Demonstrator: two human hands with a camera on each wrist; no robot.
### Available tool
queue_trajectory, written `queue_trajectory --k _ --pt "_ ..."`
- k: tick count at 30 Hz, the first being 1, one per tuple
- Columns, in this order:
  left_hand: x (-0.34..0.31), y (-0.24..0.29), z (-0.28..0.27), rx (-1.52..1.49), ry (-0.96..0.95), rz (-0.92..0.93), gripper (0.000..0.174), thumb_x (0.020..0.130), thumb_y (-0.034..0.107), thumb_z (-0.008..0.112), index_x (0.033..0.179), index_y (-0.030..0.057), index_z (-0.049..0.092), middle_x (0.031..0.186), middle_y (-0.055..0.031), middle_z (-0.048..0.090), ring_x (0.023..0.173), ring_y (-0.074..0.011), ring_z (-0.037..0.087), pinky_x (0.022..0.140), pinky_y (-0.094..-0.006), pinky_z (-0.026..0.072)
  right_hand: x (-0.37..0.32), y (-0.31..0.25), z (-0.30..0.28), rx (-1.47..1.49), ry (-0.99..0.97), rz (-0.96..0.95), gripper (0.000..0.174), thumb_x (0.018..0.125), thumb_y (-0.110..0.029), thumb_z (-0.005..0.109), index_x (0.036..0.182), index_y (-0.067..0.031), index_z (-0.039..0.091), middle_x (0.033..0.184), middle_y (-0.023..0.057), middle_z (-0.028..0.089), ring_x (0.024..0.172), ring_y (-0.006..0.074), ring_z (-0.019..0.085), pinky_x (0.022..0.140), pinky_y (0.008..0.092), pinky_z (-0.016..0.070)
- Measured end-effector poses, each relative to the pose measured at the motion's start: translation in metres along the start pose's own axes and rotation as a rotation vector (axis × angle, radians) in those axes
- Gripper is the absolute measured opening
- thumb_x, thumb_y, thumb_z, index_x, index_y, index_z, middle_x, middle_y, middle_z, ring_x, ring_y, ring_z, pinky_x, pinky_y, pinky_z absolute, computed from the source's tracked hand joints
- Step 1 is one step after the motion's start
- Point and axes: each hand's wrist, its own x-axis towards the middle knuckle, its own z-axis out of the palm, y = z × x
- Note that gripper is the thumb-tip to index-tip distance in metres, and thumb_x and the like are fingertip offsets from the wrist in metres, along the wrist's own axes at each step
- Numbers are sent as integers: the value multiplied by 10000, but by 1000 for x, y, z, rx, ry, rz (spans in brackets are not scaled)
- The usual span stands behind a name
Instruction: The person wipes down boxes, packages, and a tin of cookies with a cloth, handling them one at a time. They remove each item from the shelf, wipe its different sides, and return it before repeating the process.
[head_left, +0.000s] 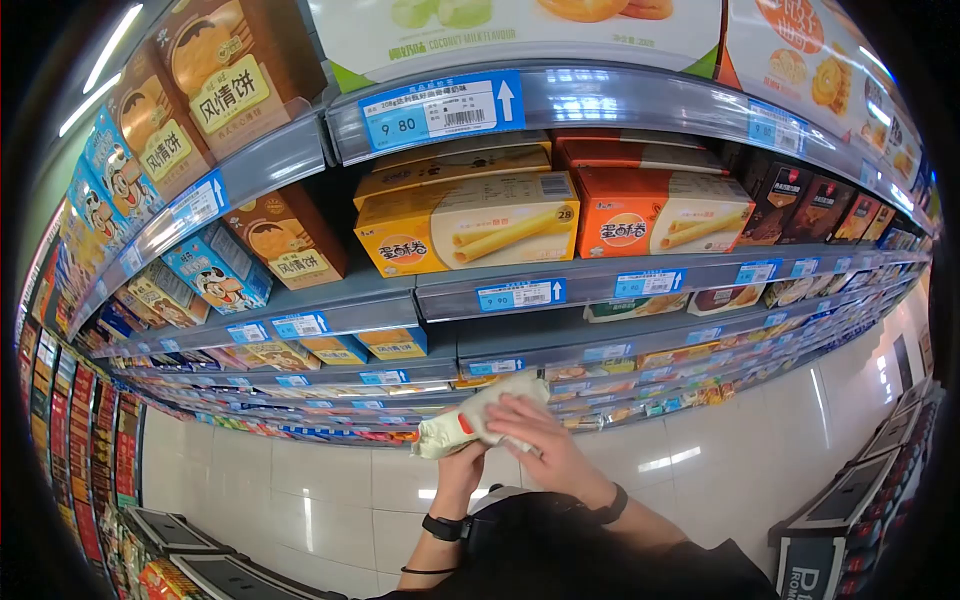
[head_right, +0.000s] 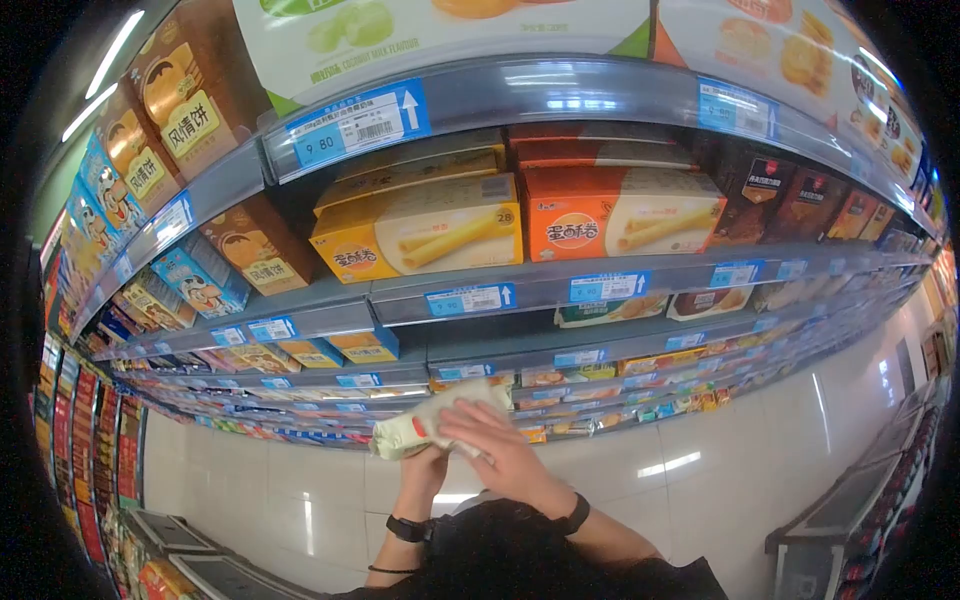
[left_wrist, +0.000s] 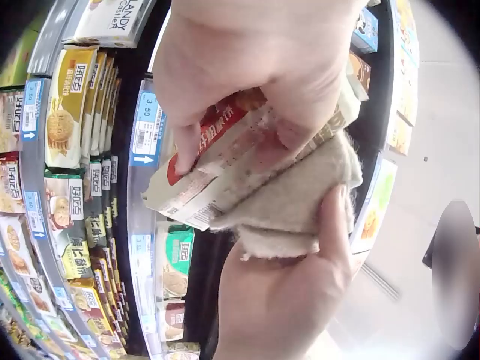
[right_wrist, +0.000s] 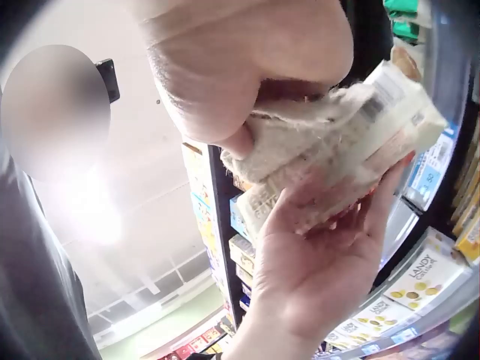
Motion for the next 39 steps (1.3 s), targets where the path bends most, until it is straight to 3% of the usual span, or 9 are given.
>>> queue_trajectory --k 6,9,11,15,19,25,29,31,39 --pt "-1 7 8 119 -27 68 616 771 -167 677 1276 90 436 1219 -73 586 1120 -200 606 942 -337 514 -13 36 -16 62 281 348 338 936 -48 576 1267 -71 640 1376 151 589 1369 316 467 1136 423 353" --pt "1 -1 7 224 -45 22 525 824 -137 624 1308 35 518 1251 -105 617 1174 -249 598 1017 -376 487 -11 32 -9 33 251 303 344 940 -47 569 1277 -71 635 1380 132 591 1383 311 453 1146 424 339" --pt "2 -3 8 373 -76 -150 628 802 -92 716 1347 69 448 1297 -82 570 1190 -204 579 995 -344 492 -2 2 3 72 197 245 362 930 -37 567 1284 -75 632 1383 125 589 1389 313 446 1153 431 333" --pt "0 -20 -3 48 68 -120 630 824 -61 714 1384 68 455 1333 -90 558 1240 -214 549 1024 -356 479 7 -19 14 36 8 -30 420 893 -15 568 1303 -90 623 1398 107 578 1394 332 433 1169 461 316" --pt "-3 2 1 128 -22 -13 543 883 -29 662 1382 68 471 1375 -107 541 1258 -241 547 1049 -404 482 1 3 2 -109 41 35 427 883 -2 551 1293 -91 630 1398 104 577 1392 340 432 1184 482 294" --pt "3 31 1 -459 -61 -107 435 987 211 587 1381 62 480 1369 -134 579 1243 -310 581 1016 -514 515 -12 4 -35 176 675 325 332 938 -25 533 1255 -17 634 1379 166 591 1338 311 511 1130 430 363" --pt "2 34 11 -483 -128 -110 460 1007 282 551 1410 79 465 1403 -141 555 1272 -319 561 1045 -529 486 -6 -5 -21 13 577 130 337 905 -8 547 1225 -12 652 1347 154 618 1315 306 539 1124 448 376" --pt "1 32 12 -515 -161 -120 463 1005 279 554 1415 83 462 1407 -140 552 1278 -319 557 1057 -528 475 1 -15 -11 -246 287 -71 347 862 11 560 1192 -5 667 1282 149 657 1285 306 568 1117 463 387" --pt "3 29 -1 -645 -70 -134 466 999 274 567 1419 99 463 1428 -123 536 1299 -319 535 1089 -523 444 -10 -10 -2 -161 252 14 372 827 47 567 1182 -8 663 1254 156 664 1276 335 565 1095 469 409"
